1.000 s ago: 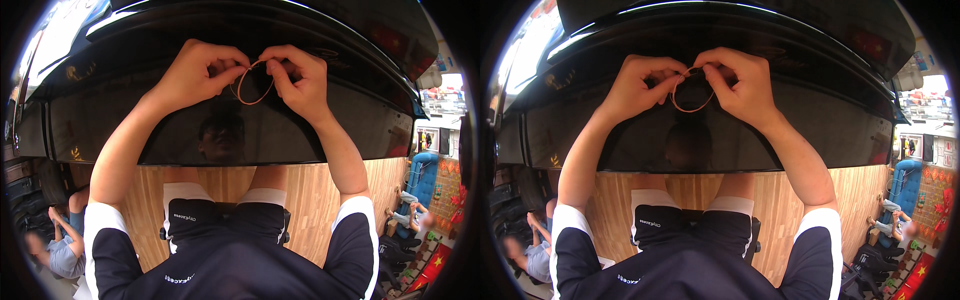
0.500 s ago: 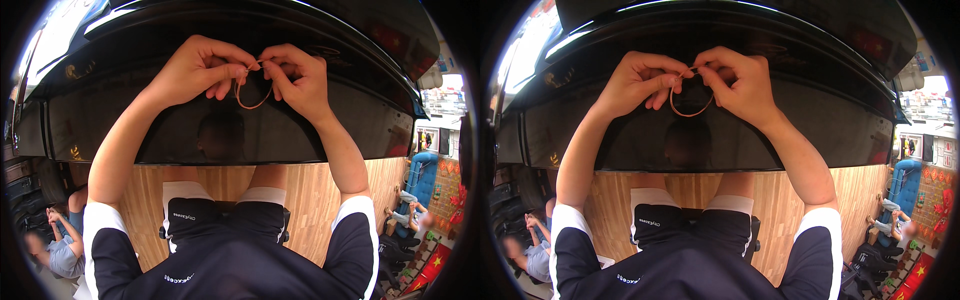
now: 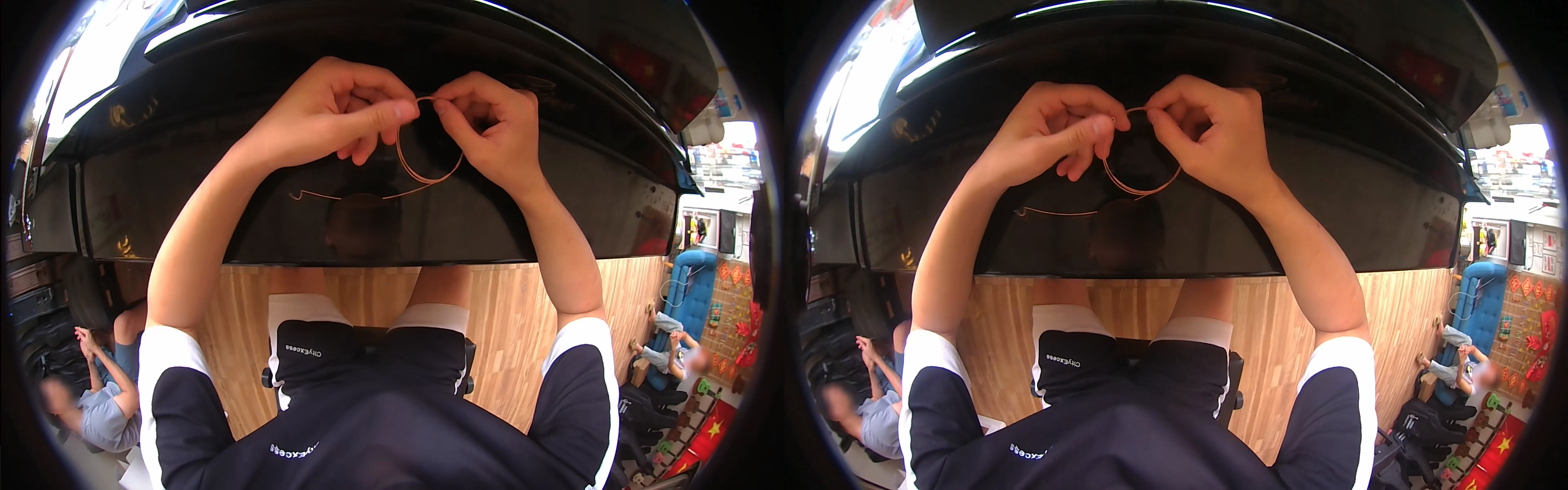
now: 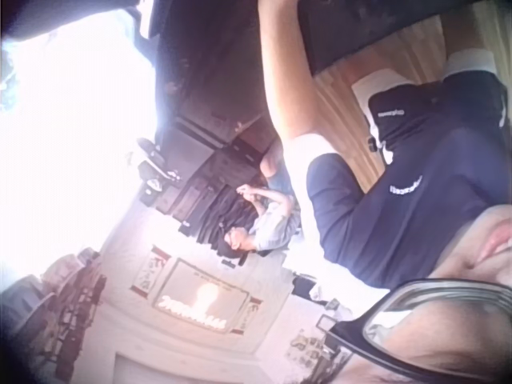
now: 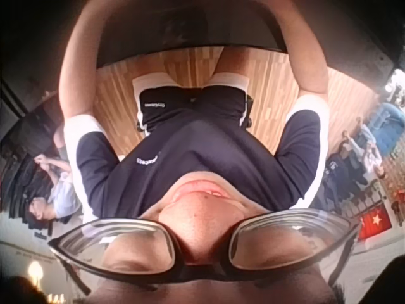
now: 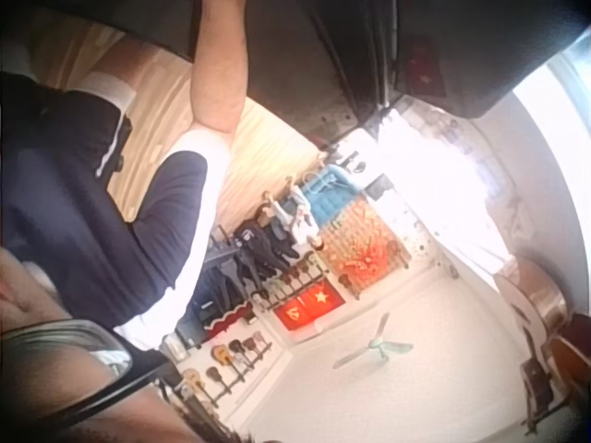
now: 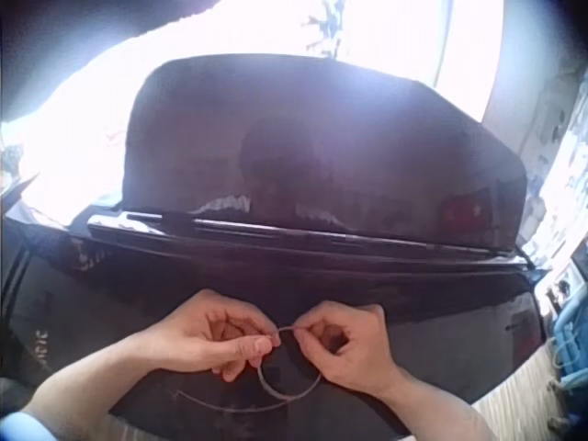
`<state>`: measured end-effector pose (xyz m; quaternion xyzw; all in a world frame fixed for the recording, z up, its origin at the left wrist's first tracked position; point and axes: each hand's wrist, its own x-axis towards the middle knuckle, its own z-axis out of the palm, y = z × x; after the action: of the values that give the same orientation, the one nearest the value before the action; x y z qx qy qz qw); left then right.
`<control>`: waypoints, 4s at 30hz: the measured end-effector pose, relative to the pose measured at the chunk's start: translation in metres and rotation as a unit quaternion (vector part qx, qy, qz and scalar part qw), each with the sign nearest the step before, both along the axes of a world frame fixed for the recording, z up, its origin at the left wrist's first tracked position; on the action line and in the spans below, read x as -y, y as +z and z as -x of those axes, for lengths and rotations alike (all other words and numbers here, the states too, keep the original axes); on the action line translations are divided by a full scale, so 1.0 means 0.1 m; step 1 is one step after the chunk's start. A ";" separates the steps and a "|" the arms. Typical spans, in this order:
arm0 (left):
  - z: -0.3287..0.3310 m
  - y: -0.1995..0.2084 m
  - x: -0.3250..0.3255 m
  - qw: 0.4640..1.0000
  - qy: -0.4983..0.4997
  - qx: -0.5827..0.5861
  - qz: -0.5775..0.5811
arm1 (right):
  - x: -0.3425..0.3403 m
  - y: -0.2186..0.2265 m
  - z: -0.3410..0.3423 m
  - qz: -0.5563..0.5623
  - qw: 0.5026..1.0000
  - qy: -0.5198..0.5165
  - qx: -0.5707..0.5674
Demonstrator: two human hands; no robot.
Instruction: The person sits at a grand piano and repeatedly picks up thin metal piano strings from the piano surface. They manipulate the strings by hand, forming loops and straightening them, then place them back on the piano. The person briefly plays the piano keys before resuming string handling.
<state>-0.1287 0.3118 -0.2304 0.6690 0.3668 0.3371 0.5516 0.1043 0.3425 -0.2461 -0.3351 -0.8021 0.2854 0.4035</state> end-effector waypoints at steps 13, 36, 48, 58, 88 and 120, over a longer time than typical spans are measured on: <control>0.06 -0.06 -0.06 0.997 -0.050 0.046 0.021 | 0.00 0.11 -0.06 0.269 0.947 0.114 -0.134; 0.18 -0.07 -0.11 0.981 -0.106 0.159 0.022 | -0.15 0.13 -0.20 0.356 0.886 0.294 -0.041; 0.25 -0.12 -0.13 0.949 -0.147 0.265 0.084 | -0.20 0.08 -0.23 0.378 0.860 0.314 -0.135; 0.14 -0.11 -0.08 0.977 -0.096 0.170 0.088 | -0.17 0.08 -0.21 0.349 0.884 0.302 -0.079; -0.16 -0.24 0.07 0.903 0.130 -0.151 -0.381 | -0.09 0.11 -0.13 0.392 0.861 0.296 -0.130; -0.08 -0.23 0.02 0.882 0.193 -0.140 -0.408 | -0.17 0.05 -0.16 0.328 0.874 0.305 -0.191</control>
<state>-0.1209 0.3097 -0.2538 0.7907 0.3923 0.4599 0.0972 0.1201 0.3599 -0.2415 -0.1264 -0.6321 0.6995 0.3085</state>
